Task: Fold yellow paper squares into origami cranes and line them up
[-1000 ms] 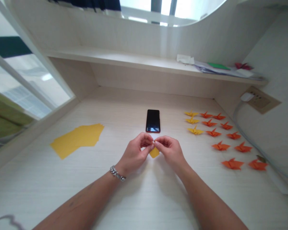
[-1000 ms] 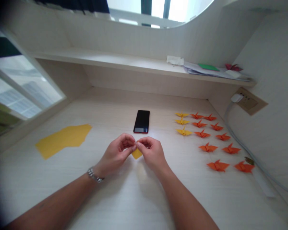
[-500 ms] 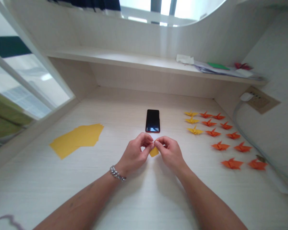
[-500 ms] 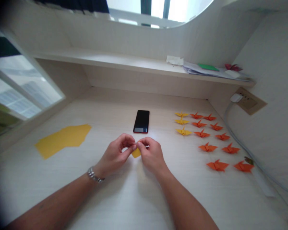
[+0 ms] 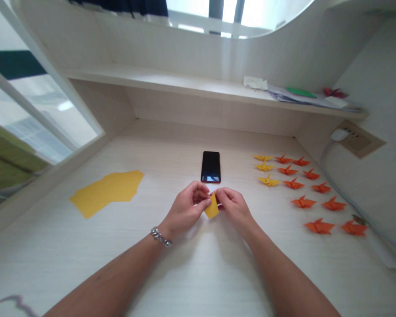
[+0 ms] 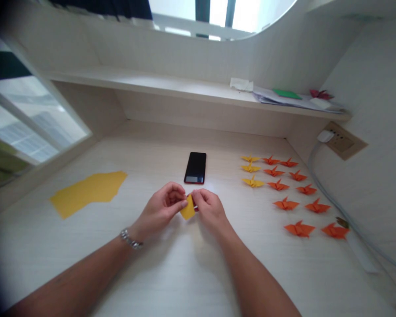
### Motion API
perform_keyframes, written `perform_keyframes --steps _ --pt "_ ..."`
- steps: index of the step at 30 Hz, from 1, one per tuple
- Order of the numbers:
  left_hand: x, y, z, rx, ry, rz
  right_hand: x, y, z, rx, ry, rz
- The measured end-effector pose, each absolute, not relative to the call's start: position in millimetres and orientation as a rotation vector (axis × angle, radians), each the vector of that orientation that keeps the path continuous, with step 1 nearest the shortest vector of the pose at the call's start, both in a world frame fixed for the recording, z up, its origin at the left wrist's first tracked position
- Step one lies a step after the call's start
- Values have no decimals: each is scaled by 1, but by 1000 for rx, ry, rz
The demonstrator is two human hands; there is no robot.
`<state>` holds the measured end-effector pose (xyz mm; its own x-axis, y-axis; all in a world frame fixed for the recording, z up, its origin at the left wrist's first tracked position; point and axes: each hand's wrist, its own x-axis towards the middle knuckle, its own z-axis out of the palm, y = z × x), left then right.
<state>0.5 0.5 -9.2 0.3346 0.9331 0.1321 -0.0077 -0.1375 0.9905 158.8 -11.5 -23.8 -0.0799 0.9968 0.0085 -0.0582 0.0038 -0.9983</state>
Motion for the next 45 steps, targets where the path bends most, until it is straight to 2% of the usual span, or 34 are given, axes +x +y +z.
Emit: perform_keyframes --steps 3,13,22,27,32,38,45 --pt "0 2 -9 1413 924 1072 160 -9 -26 -1079 -1206 1378" --pt "2 1 0 1423 996 958 163 -13 -21 -1204 -1399 1265" --pt "-1 5 -6 1468 1095 1004 158 -14 -26 -1216 -1315 1418" --pt "2 3 -8 1484 1130 1061 156 -12 -31 -1230 -1309 1345" --pt "2 3 -8 1494 1135 1103 152 -13 -32 -1119 -1246 1433" --pt "1 4 -5 1403 1101 1107 150 -15 -27 -1152 -1259 1325" --pt "-3 8 -7 1333 1087 1149 149 -15 -23 -1148 -1270 1416"
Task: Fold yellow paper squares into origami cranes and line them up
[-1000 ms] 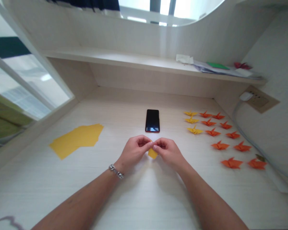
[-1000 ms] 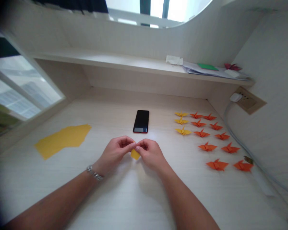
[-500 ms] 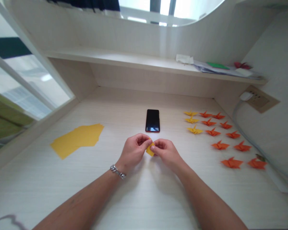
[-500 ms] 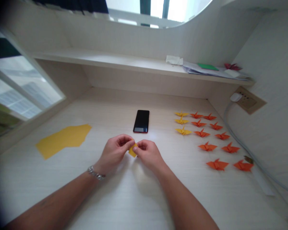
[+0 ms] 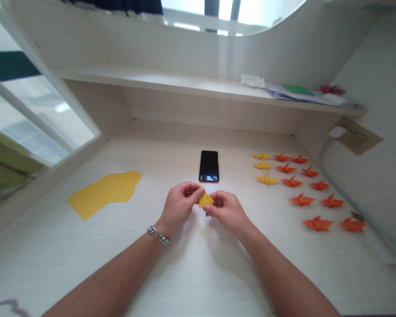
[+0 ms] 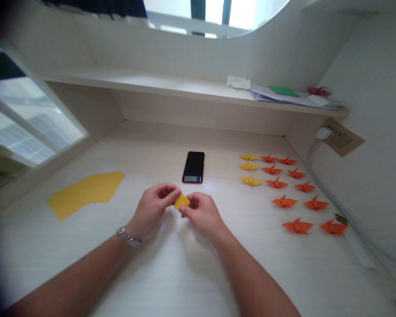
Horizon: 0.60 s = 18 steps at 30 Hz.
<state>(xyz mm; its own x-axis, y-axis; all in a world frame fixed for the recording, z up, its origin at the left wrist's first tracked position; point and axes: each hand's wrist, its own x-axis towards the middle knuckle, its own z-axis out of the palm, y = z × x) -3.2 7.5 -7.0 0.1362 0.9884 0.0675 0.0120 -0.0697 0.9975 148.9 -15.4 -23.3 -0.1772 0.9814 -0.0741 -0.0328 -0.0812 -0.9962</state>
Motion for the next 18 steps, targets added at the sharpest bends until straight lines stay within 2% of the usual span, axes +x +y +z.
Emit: perform_keyframes --steps 7,15,18 --pt "-1 4 -2 1308 933 962 153 -16 -21 -1168 -1181 1398" --pt "-4 7 -2 1287 971 1033 152 -17 -18 -1088 -1073 1510" --pt "-4 6 -1 1334 1025 1049 152 -16 -20 -1122 -1103 1456"
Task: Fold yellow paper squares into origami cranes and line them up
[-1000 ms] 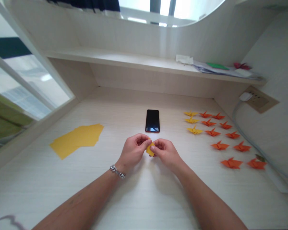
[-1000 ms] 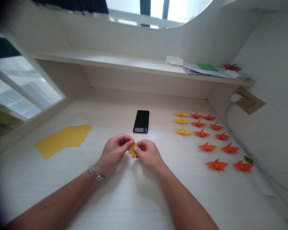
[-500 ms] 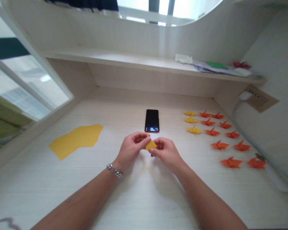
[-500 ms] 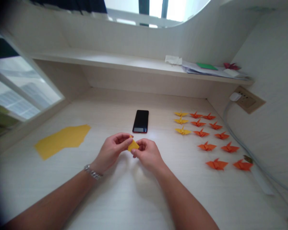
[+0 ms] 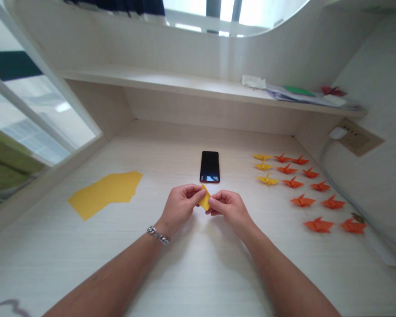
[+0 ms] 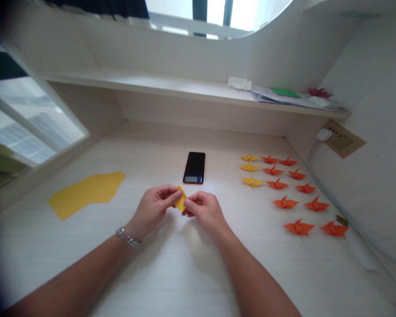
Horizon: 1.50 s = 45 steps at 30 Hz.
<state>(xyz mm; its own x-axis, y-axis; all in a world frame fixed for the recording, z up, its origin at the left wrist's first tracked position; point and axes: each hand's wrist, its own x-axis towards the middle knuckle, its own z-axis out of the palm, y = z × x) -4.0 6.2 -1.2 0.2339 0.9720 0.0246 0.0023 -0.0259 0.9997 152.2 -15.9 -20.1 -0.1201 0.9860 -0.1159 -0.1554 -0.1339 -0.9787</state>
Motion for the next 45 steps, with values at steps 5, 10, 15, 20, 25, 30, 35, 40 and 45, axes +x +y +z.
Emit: perform_keyframes --steps 5,10,15,20,25,30,35,40,45 --pt "-3 4 -2 1325 938 1004 152 -16 -18 -1089 -1127 1179" --pt "-2 3 -4 1264 892 1093 151 -18 -15 -1079 -1164 1097" --pt "-1 3 -5 1273 925 1159 150 -17 -19 -1077 -1142 1046" --pt "-1 2 -5 1301 962 1203 149 -19 -19 -1062 -1140 1010" --pt "0 1 -5 1313 962 1241 148 -19 -19 -1040 -1133 988" --pt "0 1 -5 1318 974 1250 148 -19 -20 -1032 -1129 996" --pt "1 1 -4 1329 988 1236 148 -18 -19 -1007 -1119 1023" --pt "-1 3 -2 1359 970 1177 149 -16 -20 -958 -1087 1075" --pt "-4 5 -2 1512 964 1145 154 -17 -18 -981 -1069 1194"
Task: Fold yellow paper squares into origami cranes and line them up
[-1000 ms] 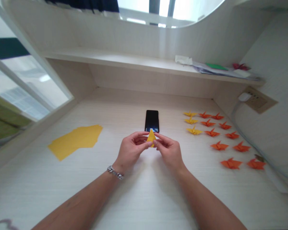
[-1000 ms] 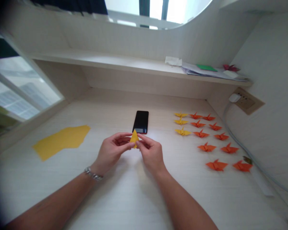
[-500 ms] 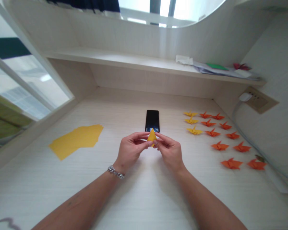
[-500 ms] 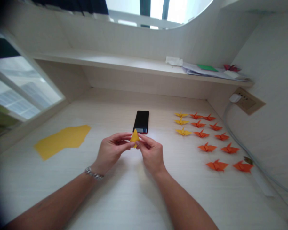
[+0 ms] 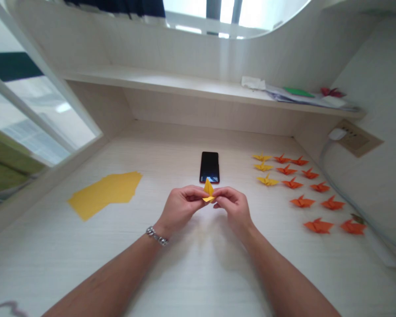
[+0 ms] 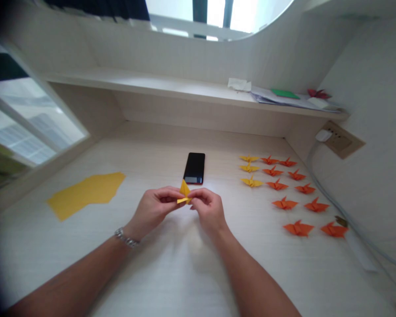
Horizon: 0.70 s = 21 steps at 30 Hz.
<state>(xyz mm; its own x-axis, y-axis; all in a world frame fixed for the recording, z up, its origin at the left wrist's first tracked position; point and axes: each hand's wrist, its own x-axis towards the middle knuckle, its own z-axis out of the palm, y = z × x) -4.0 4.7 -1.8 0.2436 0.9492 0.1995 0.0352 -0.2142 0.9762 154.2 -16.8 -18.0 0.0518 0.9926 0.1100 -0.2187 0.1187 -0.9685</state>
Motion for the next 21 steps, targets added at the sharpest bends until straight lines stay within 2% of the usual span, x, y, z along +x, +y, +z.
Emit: perform_keyframes --steps 6,16,21 --pt "-7 4 -3 1655 1022 1123 156 -12 -19 -1071 -1016 1284" --pt "-2 3 0 1298 920 1087 154 -13 -25 -1021 -1069 1285" --pt "0 4 0 1257 994 1185 148 -14 -26 -1090 -1018 1336"
